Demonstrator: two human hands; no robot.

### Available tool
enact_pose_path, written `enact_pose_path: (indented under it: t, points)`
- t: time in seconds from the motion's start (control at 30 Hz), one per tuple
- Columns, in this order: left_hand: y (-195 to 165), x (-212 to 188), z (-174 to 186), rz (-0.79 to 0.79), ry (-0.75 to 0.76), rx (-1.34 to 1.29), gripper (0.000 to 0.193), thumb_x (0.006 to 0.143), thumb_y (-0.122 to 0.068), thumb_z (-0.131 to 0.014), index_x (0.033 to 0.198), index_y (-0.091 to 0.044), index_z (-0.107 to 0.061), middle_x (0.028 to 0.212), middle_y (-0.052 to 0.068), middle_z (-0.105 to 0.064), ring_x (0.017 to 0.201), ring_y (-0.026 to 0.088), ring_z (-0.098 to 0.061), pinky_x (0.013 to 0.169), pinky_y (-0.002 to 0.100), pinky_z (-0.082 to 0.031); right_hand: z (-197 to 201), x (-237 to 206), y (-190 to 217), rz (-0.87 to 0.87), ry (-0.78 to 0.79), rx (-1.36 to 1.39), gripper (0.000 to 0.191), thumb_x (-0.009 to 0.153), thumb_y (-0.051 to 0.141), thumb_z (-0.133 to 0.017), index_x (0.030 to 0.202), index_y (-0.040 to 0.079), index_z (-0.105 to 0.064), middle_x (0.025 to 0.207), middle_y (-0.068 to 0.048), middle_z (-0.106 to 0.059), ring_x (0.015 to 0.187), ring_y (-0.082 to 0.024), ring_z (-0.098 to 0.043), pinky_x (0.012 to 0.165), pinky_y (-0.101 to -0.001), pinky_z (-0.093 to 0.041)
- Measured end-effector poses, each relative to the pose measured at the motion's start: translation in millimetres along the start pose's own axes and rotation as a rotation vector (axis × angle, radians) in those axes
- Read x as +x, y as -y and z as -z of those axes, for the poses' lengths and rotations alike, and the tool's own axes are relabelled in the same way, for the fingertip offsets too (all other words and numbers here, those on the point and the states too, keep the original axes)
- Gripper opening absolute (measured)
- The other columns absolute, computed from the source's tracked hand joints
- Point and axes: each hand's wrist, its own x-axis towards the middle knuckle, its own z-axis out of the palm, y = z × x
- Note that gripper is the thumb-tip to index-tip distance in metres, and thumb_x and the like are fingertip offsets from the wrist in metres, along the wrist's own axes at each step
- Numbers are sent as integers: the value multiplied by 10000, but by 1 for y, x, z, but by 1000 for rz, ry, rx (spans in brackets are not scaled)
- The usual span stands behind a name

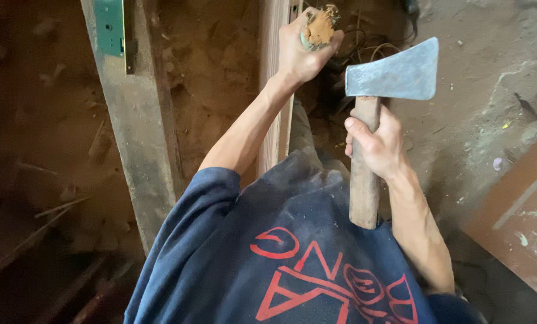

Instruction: The person uses a rotary tool to carve a groove along a wooden plank, then switches to a chisel and hammer to deepen and clean the groove. The person repeatedly strikes the chisel with the hammer to remove wood chips from the groove.

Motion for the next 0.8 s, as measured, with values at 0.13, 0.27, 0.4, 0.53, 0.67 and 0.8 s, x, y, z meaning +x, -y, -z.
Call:
enact_pose_path:
  t: [0.13, 0.27, 0.4, 0.53, 0.67, 0.8]
  points:
    - [-2, 0, -1, -11, 0, 13, 251, 821, -171, -867, 928, -64, -667, 775, 61, -724, 663, 157, -691, 666, 314, -581, 0, -9, 4, 8, 4, -6, 245, 966, 154, -686, 1115, -10, -580, 753, -66, -620, 565, -156, -616, 519, -315, -533]
    - [-7, -3, -2, -24, -1, -8, 254, 805, -164, -865, 931, -61, -671, 765, 57, -718, 657, 154, -679, 660, 315, -580, 1, -16, 14, 42, -4, -3, 272, 960, 164, -699, 1128, -8, -573, 761, -63, -612, 576, -146, -614, 521, -312, -542]
    - [-10, -2, -3, -16, 9, -1, 245, 814, -159, -860, 929, -61, -667, 761, 60, -728, 663, 145, -685, 659, 312, -581, 5, -23, 37, 218, 17, -31, 274, 996, 171, -688, 1122, -33, -554, 808, -74, -621, 605, -150, -633, 527, -316, -568]
    - [-7, -4, -4, -33, 51, -1, 248, 831, -171, -859, 941, -66, -662, 774, 58, -743, 678, 140, -724, 654, 310, -593, 14, -41, 75, 452, 0, -155, 248, 1049, 168, -662, 1135, -45, -569, 828, -85, -640, 637, -159, -664, 554, -316, -581]
    - [-2, -16, -1, -91, 87, 61, 294, 815, -177, -874, 967, -55, -654, 765, 73, -722, 658, 168, -716, 628, 320, -583, 0, -40, 90, 617, -202, -293, 259, 1042, 204, -641, 1131, -34, -589, 854, -122, -664, 655, -162, -696, 547, -328, -569]
    - [-5, -25, 3, -160, 116, 61, 327, 783, -154, -878, 999, -73, -646, 853, 89, -738, 746, 218, -721, 691, 333, -583, -35, 0, 65, 557, -192, -939, 388, 1014, 300, -710, 1088, -70, -617, 754, -208, -695, 668, -293, -692, 602, -391, -583]
